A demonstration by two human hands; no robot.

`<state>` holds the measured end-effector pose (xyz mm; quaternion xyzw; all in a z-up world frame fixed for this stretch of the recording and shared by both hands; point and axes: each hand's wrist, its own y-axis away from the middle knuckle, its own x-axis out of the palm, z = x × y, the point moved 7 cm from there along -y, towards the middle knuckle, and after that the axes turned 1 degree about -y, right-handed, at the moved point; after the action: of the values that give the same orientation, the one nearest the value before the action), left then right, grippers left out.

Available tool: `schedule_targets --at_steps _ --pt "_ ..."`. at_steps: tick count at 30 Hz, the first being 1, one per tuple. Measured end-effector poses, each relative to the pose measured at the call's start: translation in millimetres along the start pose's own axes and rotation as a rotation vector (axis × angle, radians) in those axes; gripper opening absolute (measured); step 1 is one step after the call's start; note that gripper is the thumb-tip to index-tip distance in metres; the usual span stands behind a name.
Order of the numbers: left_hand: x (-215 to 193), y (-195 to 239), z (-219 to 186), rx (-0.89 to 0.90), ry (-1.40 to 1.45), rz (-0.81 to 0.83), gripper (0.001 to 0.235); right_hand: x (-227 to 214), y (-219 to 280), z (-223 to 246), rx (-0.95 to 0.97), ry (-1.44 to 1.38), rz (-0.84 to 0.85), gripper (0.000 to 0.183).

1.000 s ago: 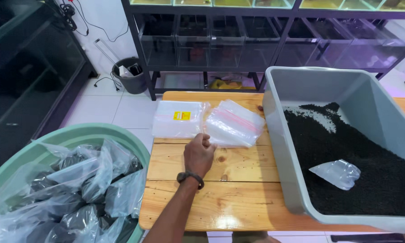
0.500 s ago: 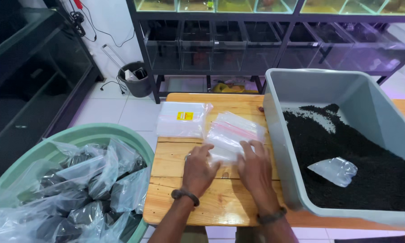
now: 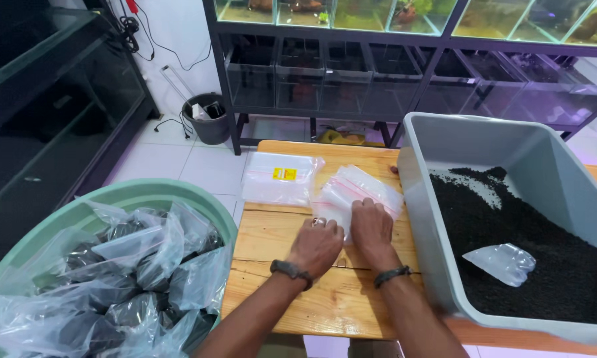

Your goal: The person scoops black aquarium substrate from a large bin into small plastic zip bags using a plastic cup, then seals the bags and places them into a green tub.

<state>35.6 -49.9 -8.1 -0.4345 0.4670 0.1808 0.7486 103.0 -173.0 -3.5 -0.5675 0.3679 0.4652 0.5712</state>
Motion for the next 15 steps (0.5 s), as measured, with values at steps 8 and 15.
schedule_targets --at_steps 8,15 --pt "31.3 -35.6 2.8 0.106 -0.086 -0.251 0.015 -38.9 2.1 -19.1 0.081 -0.093 -0.294 0.011" --pt "46.0 -66.1 36.9 0.102 -0.103 -0.395 0.006 -89.4 19.3 -10.5 0.103 -0.112 -0.426 0.015"
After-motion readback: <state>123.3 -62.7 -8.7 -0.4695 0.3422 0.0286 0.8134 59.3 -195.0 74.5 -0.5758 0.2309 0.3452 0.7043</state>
